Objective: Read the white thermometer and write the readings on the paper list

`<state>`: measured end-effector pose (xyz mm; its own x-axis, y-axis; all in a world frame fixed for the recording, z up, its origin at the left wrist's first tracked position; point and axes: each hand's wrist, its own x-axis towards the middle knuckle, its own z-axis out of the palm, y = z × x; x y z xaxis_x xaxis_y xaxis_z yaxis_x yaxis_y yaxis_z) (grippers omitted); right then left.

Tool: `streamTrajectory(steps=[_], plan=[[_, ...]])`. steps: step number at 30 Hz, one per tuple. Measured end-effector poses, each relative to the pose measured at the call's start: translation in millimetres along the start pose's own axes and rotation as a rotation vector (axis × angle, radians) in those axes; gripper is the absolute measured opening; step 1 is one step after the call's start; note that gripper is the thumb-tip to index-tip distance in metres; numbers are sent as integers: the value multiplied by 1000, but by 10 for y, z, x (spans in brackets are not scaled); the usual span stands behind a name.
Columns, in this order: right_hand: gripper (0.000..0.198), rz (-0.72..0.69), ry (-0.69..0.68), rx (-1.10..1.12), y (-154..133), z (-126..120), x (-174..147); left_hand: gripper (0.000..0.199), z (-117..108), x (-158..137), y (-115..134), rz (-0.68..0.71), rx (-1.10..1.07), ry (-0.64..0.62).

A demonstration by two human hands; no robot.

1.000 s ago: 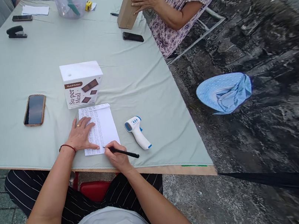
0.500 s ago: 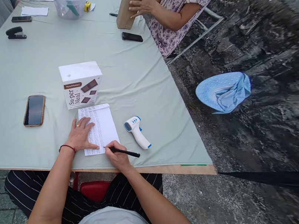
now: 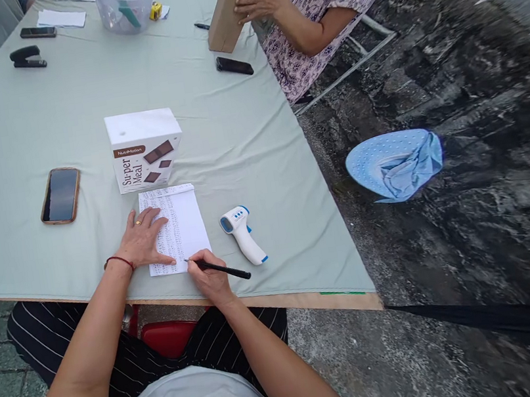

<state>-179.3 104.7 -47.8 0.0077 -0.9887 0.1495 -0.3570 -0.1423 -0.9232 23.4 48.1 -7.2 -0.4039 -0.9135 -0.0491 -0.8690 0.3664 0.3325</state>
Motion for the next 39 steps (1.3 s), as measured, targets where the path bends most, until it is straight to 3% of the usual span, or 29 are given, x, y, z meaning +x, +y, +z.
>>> streamTrajectory(steps=[27,32,36,39], plan=[[13,-36,19,-11,9,6,6,105,-24,0,13,-6,-3,-12],[13,-76,5,-30,16,2,1,106,-36,3,26,-19,6,-26],[13,-117,89,-80,18,-16,-33,106,-33,3,14,-13,-11,-6],[16,-218,136,-133,16,-69,13,92,-3,-4,-22,7,-52,53]])
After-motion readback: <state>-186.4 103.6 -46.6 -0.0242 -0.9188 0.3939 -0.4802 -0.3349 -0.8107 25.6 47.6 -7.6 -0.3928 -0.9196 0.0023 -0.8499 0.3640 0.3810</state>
